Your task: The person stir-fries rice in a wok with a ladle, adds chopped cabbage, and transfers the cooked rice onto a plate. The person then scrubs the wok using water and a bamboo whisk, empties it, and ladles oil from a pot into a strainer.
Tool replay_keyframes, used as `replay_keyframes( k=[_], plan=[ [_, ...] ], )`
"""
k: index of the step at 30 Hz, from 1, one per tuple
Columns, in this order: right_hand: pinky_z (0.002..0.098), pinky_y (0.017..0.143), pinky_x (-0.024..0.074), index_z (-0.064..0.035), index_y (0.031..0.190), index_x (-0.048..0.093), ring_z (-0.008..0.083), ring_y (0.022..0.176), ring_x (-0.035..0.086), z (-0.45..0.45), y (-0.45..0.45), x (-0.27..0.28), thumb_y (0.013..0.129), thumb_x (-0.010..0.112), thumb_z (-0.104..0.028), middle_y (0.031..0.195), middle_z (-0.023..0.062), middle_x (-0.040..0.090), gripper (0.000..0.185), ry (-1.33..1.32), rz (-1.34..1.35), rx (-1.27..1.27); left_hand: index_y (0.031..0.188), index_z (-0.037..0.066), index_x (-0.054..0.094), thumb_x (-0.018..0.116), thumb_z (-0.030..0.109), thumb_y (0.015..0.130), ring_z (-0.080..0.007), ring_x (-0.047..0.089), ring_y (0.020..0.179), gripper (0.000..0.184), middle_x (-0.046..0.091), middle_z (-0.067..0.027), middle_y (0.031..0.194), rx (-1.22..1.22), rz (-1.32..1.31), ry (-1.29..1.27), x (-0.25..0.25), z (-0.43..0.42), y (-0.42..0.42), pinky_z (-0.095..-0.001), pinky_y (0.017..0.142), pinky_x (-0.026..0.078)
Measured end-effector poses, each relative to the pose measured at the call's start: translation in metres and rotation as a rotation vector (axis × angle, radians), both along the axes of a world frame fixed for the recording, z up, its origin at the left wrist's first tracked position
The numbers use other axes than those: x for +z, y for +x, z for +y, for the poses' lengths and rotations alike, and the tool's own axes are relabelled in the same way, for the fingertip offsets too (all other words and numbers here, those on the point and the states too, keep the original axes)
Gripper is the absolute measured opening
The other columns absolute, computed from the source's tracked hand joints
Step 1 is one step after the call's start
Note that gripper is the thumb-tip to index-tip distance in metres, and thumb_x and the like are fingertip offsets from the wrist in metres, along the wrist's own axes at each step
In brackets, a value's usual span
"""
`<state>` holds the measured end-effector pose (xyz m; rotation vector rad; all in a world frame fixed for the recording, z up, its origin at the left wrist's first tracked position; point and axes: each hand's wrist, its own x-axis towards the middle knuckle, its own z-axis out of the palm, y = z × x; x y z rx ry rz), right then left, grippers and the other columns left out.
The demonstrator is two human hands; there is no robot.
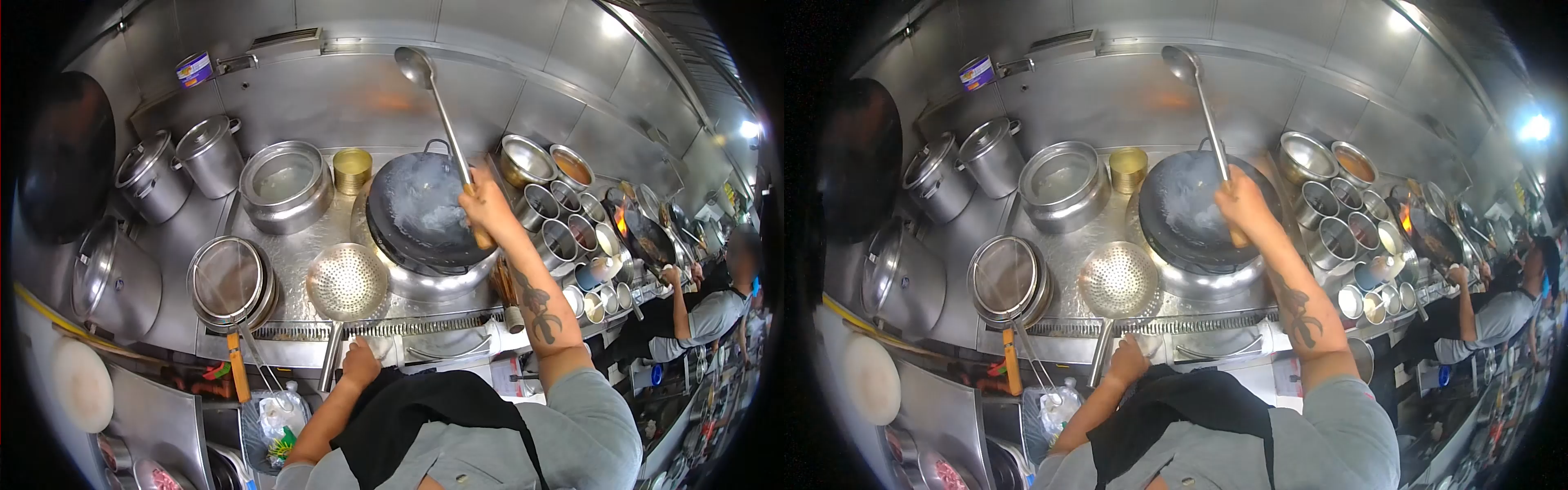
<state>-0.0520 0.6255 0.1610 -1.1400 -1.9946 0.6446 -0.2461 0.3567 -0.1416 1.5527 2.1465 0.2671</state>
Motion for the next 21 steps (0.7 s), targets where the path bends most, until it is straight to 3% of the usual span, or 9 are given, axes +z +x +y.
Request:
replay_keyframes(
  k=[3,4,7,11,12,16,19,20,21],
  plan=[
    [0.036,0.05,0.0495,0.0058,0.107,0.052,0.0261,0.052,0.06,0.0,-0.056,0.008,0.078,0.06,-0.01,0.069,0.016,0.058,0.034,-0.252,0.112,0.054,0.131,-0.013,0.027,0.071,0.033,0.07,-0.0387,0.061,0.096,0.088,0.054,-0.0277,0.107,-0.076,0.038,-0.083,0.016,0.0,-0.005,-0.0425,0.083,0.052],
    [0.0314,0.041,0.0457,0.0067,0.106,0.052,0.0169,0.046,0.056,0.003,-0.078,0.005,0.08,0.058,-0.01,0.068,0.01,0.055,0.032,-0.314,0.154,0.079,0.137,-0.012,0.021,0.072,0.039,0.068,-0.037,0.06,0.101,0.099,0.053,-0.0265,0.112,-0.082,0.022,-0.12,0.015,0.001,-0.008,-0.042,0.086,0.051],
    [0.0277,0.039,0.0433,0.0094,0.114,0.052,0.013,0.043,0.052,0.019,-0.142,-0.015,0.079,0.053,-0.004,0.068,0.0055,0.055,0.038,-0.45,0.177,0.133,0.137,-0.011,0.024,0.073,0.041,0.068,-0.0375,0.058,0.104,0.1,0.052,-0.0265,0.115,-0.107,-0.015,-0.143,0.038,0.0,-0.013,-0.0427,0.088,0.05],
    [0.0277,0.038,0.0428,0.0065,0.097,0.055,0.014,0.041,0.05,0.05,-0.226,-0.075,0.08,0.054,-0.005,0.063,0.0042,0.052,0.02,-0.517,0.138,0.207,0.133,-0.013,0.029,0.074,0.039,0.067,-0.0421,0.058,0.097,0.095,0.054,-0.031,0.107,-0.183,-0.117,0.077,0.074,-0.009,-0.026,-0.045,0.084,0.049],
    [0.0285,0.038,0.0426,0.0047,0.089,0.054,0.0148,0.04,0.05,0.049,-0.242,-0.087,0.081,0.054,-0.006,0.061,0.0052,0.053,0.013,-0.464,0.141,0.234,0.13,-0.01,0.035,0.073,0.033,0.07,-0.0422,0.057,0.095,0.083,0.055,-0.0298,0.103,-0.15,-0.148,0.173,0.088,-0.014,-0.028,-0.046,0.082,0.048],
    [0.032,0.038,0.0407,0.0077,0.085,0.056,0.0178,0.041,0.051,0.045,-0.296,-0.133,0.079,0.058,-0.009,0.06,0.0081,0.056,0.018,-0.534,0.019,0.186,0.129,-0.001,0.044,0.067,0.021,0.078,-0.0391,0.054,0.097,0.06,0.056,-0.0225,0.1,-0.128,-0.261,0.458,0.118,-0.031,-0.055,-0.0448,0.083,0.045],
    [0.0308,0.039,0.0404,0.0026,0.078,0.057,0.0176,0.042,0.052,0.031,-0.316,-0.128,0.08,0.057,-0.011,0.057,0.0075,0.054,0.013,-0.823,0.051,0.225,0.125,0.001,0.049,0.064,0.016,0.08,-0.0382,0.054,0.097,0.05,0.057,-0.0203,0.102,-0.146,-0.357,0.482,0.15,-0.048,-0.077,-0.044,0.084,0.045],
    [0.0279,0.041,0.0395,0.0019,0.082,0.054,0.0151,0.046,0.053,0.039,-0.316,-0.126,0.081,0.054,-0.011,0.06,0.0047,0.053,0.013,-1.236,0.251,0.335,0.122,0.001,0.052,0.063,0.013,0.08,-0.0374,0.055,0.096,0.045,0.057,-0.0201,0.101,-0.137,-0.378,0.492,0.159,-0.052,-0.08,-0.0432,0.084,0.045],
    [0.027,0.042,0.0393,0.0028,0.085,0.053,0.0139,0.048,0.053,0.046,-0.313,-0.125,0.082,0.053,-0.011,0.062,0.0039,0.053,0.015,-1.459,0.471,0.412,0.119,0.002,0.055,0.062,0.009,0.079,-0.0367,0.056,0.096,0.041,0.057,-0.0199,0.1,-0.129,-0.4,0.5,0.169,-0.054,-0.081,-0.0425,0.084,0.046]
  ],
)
